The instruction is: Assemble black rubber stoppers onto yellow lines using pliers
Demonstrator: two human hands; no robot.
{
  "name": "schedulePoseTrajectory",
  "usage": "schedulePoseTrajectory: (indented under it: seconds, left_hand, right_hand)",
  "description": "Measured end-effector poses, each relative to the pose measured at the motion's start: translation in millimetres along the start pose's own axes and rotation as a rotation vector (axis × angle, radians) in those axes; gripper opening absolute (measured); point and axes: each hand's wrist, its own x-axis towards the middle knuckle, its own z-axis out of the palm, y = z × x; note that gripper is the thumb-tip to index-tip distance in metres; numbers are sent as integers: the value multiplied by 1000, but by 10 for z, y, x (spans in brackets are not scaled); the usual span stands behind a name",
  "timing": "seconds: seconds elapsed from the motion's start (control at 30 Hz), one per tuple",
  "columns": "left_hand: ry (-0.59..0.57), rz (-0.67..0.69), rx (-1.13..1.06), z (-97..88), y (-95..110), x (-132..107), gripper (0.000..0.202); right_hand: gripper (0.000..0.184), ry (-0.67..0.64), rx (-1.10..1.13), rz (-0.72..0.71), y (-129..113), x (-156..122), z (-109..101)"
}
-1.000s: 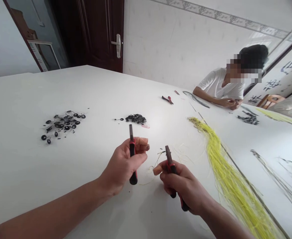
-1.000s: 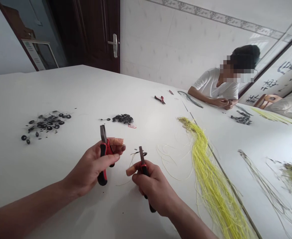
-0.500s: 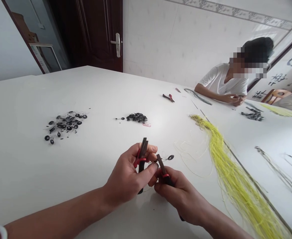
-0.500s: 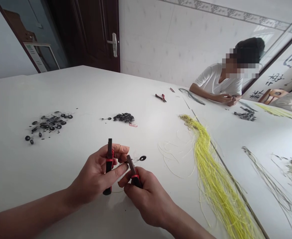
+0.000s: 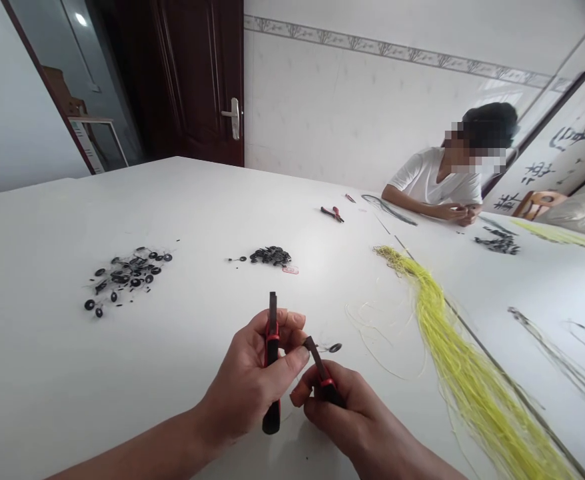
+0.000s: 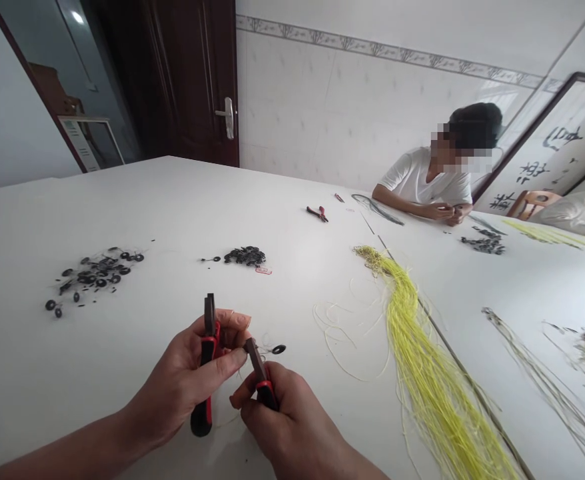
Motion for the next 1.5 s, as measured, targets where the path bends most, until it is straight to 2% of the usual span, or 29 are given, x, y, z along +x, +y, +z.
schedulePoseTrajectory:
  seconds: [0.17, 0.37, 0.6, 0.73, 0.83, 0.9, 0.97, 1.07, 1.1, 1.17, 1.27, 1.33, 1.5]
  left_hand:
    - [23, -52, -13, 9, -4, -24, 9]
    - [108, -85, -77, 9, 25, -3, 11]
    - [113, -131, -113, 28, 35, -7, 14]
    - [118, -357, -401, -5, 60, 10, 20]
    - [18, -548, -672, -20, 111, 13, 32]
    - [-35, -611, -733, -23, 140, 10, 39]
    - [50, -592, -682, -26, 148, 11, 39]
    - [272, -484, -568, -35, 128, 20, 39]
    - [292, -468, -548, -37, 119, 20, 39]
    - [233, -484, -523, -29, 107, 7, 40]
    - [27, -544, -414, 13, 101, -38, 39]
    - [-74, -532, -312, 54, 99, -72, 35]
    - [-144, -461, -174, 133, 119, -139, 25]
  right_hand:
    - [17, -9, -29, 28, -49, -10, -4]
    - [23, -34, -32, 85, -64, -41, -34]
    - [20, -39, 4, 111, -60, -18, -80]
    - [19, 17, 81, 88, -76, 19, -127]
    - [17, 59, 128, 52, -73, 41, -152]
    - [15, 91, 167, 45, -67, 61, -178]
    - [13, 132, 212, 61, -58, 84, -219]
    - [11, 176, 276, 77, -38, 118, -284]
    - [11, 184, 288, 74, -31, 125, -297]
    - [12, 191, 284, 73, -20, 132, -302]
    - [12, 180, 247, 88, -22, 122, -265]
    - [12, 148, 247, 85, -33, 106, -230]
    - [12, 135, 234, 76, -40, 62, -183]
